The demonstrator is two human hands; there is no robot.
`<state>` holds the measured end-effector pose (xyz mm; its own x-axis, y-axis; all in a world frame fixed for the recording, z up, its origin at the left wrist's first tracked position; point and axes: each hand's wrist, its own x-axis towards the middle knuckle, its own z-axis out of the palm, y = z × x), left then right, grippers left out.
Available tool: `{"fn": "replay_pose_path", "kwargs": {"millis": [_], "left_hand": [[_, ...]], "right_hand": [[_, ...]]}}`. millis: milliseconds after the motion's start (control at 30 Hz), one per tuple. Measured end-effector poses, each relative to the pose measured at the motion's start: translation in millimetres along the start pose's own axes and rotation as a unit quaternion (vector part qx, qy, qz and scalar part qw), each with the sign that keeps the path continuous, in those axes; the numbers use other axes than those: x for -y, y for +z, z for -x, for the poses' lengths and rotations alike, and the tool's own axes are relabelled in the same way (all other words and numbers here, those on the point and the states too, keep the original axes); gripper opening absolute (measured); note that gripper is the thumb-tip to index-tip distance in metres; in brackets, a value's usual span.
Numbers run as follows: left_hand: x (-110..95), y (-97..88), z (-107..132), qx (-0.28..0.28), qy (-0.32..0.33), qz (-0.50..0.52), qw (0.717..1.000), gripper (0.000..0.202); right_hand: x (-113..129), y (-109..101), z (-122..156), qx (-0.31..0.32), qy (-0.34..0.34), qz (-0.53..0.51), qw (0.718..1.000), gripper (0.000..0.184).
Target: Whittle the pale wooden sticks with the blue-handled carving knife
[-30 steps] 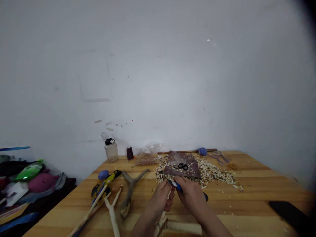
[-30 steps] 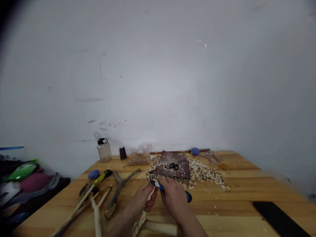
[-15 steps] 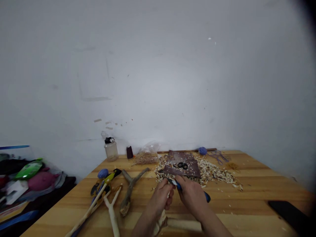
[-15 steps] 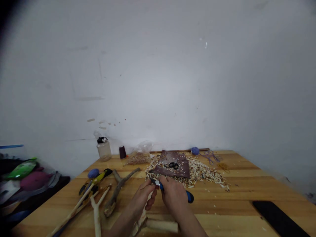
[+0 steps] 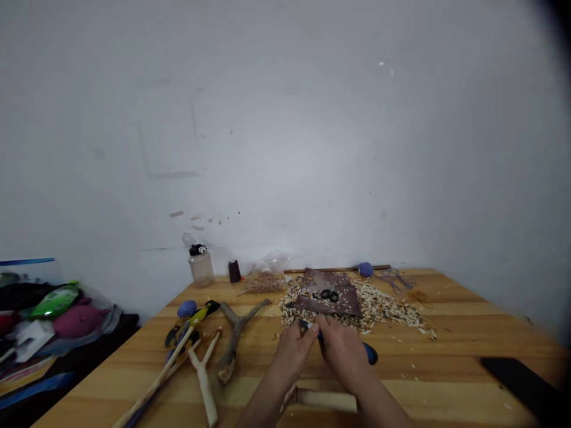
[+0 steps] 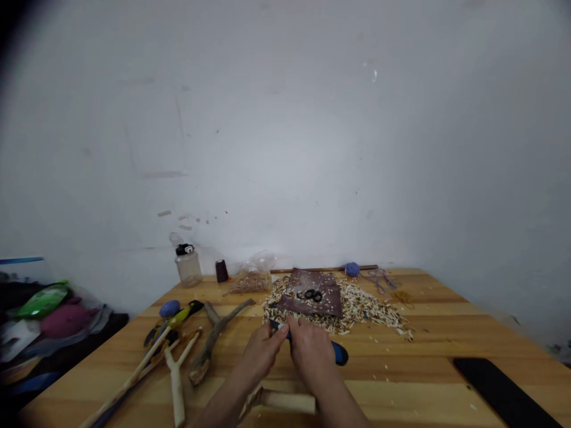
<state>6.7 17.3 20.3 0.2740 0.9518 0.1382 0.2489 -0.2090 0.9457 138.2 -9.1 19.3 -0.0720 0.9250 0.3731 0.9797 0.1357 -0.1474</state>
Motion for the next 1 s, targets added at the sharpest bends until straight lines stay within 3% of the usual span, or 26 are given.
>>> {"fn": "replay_pose_path", "kwargs": {"millis": [267,367,500,600,700,767,867,1000], "left_hand": [[-2,-0.3,-1,0.006,-0.043,0.020,0.999,0.025],[-4,-1.3,0,-0.019,-0.024,-0.002,1.000,0.023],[-8,-3.8,2,-0.089,0.007,-0.061,0.994,0.032],[-7,-4.2,4,-0.035,0.004,-0.045,0.998,0.033],[-4,-3.4,3,0.041,-0.031,0.022,0.998,0.030],[-2,-3.6,2,0.057,-0.058,0.052,0.995,0.028],[-5,-5.8,3,0.058,-0.089,0.070,0.992,0.023],[-20,-9.3,10,0.070,-0.108,0.119,0.984,0.016]], "right_hand": [[10,-2,3,-0.003,0.022,0.046,0.999,0.023],[9,0,1,-0.001,0.038,0.053,0.998,0.025],[-15,2,-5,0.010,0.111,0.053,0.992,0.032],[-34,5,-8,0.000,0.134,0.042,0.990,0.031],[-38,9,-9,-0.063,0.088,-0.061,0.992,0.023],[-33,10,-9,-0.091,0.027,-0.131,0.987,0.023],[-23,7,-6,-0.094,-0.042,-0.177,0.979,0.024],[-16,1,-2,-0.071,-0.081,-0.168,0.980,0.022]]}}
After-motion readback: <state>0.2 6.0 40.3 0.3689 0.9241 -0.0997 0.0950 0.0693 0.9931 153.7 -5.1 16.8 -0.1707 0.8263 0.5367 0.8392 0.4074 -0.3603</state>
